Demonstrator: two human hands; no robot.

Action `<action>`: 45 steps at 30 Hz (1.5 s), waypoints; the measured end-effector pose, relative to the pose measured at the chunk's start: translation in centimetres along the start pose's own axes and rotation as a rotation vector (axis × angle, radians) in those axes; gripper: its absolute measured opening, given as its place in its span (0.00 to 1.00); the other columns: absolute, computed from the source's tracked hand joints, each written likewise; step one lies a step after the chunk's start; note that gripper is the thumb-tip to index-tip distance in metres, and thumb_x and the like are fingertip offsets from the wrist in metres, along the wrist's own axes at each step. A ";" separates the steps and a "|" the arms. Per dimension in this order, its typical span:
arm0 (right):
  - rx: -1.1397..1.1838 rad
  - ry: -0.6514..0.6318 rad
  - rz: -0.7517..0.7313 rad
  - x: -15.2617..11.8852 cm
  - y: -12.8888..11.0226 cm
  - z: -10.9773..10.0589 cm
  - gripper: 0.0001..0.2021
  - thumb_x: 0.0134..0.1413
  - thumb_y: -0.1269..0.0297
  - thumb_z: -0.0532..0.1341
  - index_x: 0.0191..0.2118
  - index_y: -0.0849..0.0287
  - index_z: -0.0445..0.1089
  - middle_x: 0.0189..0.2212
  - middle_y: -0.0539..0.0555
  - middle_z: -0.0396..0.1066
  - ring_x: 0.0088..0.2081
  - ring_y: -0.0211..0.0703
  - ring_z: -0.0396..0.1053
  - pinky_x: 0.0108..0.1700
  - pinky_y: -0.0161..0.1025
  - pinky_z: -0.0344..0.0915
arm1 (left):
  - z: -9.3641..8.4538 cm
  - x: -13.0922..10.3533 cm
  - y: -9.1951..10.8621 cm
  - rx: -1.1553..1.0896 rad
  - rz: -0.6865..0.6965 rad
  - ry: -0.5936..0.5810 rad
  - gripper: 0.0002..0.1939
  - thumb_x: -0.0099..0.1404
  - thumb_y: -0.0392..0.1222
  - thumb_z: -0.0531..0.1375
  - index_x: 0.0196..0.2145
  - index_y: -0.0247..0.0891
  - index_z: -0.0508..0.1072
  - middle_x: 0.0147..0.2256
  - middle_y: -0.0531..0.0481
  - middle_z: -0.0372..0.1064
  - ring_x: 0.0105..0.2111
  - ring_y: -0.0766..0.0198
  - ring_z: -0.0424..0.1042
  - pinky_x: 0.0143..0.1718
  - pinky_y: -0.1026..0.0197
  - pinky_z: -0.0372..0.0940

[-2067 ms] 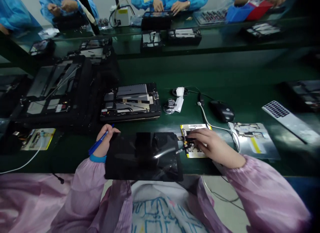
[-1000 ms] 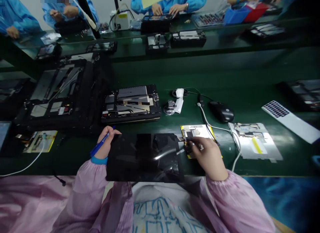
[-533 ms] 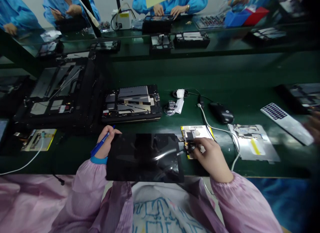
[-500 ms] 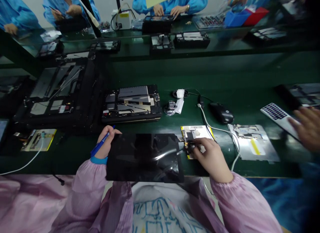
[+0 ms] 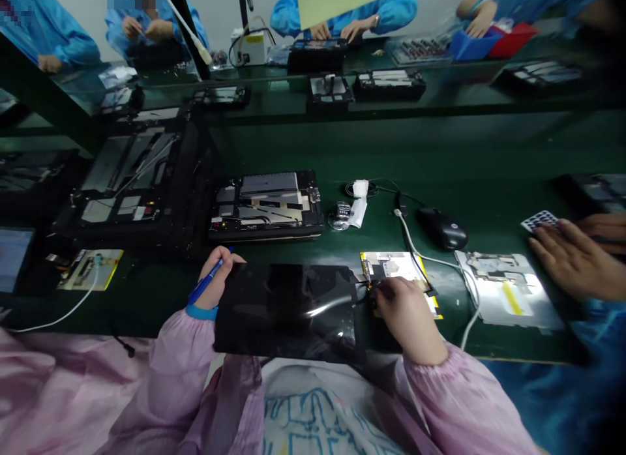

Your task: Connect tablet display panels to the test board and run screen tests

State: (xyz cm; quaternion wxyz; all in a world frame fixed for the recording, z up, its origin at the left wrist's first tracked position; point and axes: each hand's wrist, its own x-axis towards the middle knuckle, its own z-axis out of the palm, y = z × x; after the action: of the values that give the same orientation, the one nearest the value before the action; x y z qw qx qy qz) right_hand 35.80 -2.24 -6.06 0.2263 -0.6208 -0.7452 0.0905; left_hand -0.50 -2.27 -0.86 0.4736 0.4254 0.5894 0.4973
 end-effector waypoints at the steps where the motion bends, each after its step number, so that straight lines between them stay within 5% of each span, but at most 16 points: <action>1: 0.003 0.003 -0.002 -0.1 -0.1 0.0 0.07 0.53 0.68 0.52 0.32 0.58 0.68 0.28 0.60 0.70 0.32 0.53 0.65 0.35 0.48 0.63 | 0.0 0.0 0.0 0.013 0.006 0.010 0.23 0.57 0.61 0.62 0.29 0.40 0.58 0.31 0.51 0.71 0.29 0.64 0.68 0.31 0.64 0.63; 8: 0.174 0.004 0.068 -0.1 -0.4 -0.7 0.11 0.52 0.69 0.51 0.33 0.57 0.71 0.32 0.58 0.73 0.36 0.50 0.70 0.40 0.47 0.66 | 0.1 -0.1 0.2 0.011 -0.016 0.019 0.23 0.57 0.61 0.62 0.29 0.40 0.58 0.32 0.51 0.71 0.28 0.64 0.68 0.30 0.64 0.63; 16: 0.193 0.102 0.201 0.3 -0.9 0.4 0.12 0.57 0.54 0.55 0.28 0.56 0.64 0.26 0.57 0.69 0.31 0.50 0.66 0.36 0.46 0.62 | 0.2 0.4 0.4 0.006 -0.005 0.025 0.24 0.56 0.61 0.62 0.29 0.41 0.56 0.31 0.52 0.71 0.28 0.64 0.67 0.31 0.64 0.62; 29: 0.111 0.158 0.140 0.0 -1.3 0.3 0.10 0.60 0.58 0.56 0.30 0.57 0.66 0.28 0.58 0.68 0.33 0.50 0.64 0.37 0.47 0.63 | 0.0 0.6 0.0 -0.001 -0.006 0.004 0.24 0.57 0.61 0.62 0.29 0.41 0.56 0.31 0.52 0.71 0.29 0.63 0.68 0.31 0.63 0.63; 45: 0.236 0.149 0.264 -0.1 -1.3 0.0 0.11 0.55 0.57 0.59 0.26 0.55 0.60 0.24 0.55 0.66 0.30 0.48 0.64 0.33 0.45 0.61 | 0.2 0.4 0.4 -0.023 -0.026 0.026 0.22 0.57 0.58 0.63 0.29 0.40 0.56 0.32 0.52 0.72 0.28 0.65 0.68 0.31 0.64 0.63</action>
State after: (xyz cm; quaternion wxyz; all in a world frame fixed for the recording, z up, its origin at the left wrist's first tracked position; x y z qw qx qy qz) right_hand 34.69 -2.62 -5.53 0.3383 -0.6872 -0.6228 0.1596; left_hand -0.32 -1.79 -0.56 0.4772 0.4060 0.5951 0.5033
